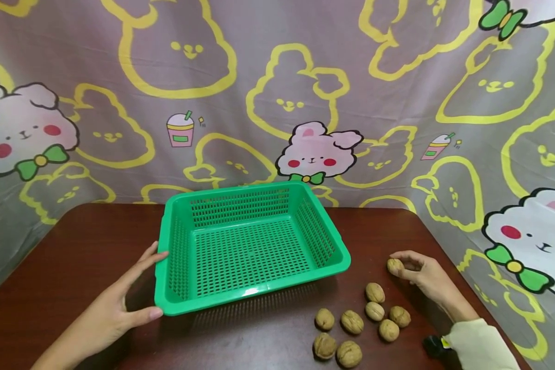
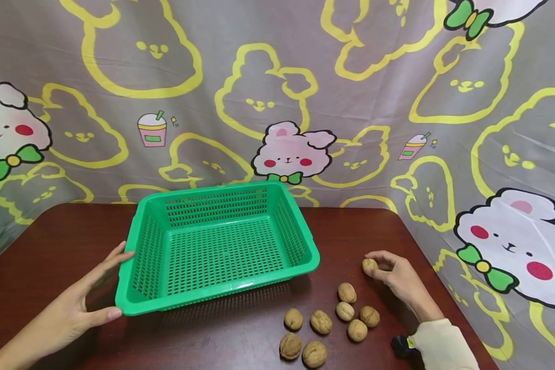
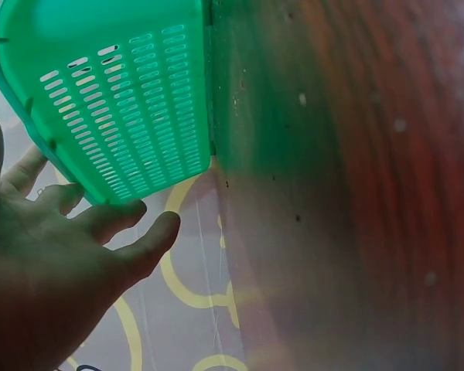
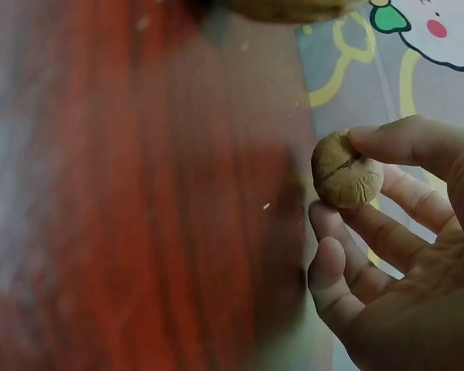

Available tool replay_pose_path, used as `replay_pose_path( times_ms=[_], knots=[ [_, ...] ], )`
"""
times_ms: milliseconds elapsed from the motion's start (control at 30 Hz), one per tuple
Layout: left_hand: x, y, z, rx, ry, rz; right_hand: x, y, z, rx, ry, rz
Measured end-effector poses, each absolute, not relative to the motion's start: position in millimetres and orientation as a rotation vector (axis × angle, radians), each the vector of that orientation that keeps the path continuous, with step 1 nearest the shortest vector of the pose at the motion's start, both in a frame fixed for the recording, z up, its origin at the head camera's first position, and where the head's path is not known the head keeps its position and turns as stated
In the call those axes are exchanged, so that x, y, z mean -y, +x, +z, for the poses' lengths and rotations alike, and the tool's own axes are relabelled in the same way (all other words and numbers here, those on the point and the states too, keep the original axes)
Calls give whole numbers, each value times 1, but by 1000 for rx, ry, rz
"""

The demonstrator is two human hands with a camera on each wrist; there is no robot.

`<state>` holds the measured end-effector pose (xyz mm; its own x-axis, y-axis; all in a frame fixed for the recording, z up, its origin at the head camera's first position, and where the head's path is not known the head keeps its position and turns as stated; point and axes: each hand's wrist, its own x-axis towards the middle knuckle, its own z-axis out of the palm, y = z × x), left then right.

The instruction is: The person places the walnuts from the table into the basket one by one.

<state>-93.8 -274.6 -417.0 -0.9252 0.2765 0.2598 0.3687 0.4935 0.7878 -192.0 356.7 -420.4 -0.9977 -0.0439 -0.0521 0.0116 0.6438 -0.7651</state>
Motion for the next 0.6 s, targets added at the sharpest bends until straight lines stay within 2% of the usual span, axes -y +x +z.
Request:
replay_pose_path(
  times_ms=[600],
  knots=[
    [275, -97, -418, 2632, -547, -1229, -312, -186, -357, -2800, -459, -1344]
  ],
)
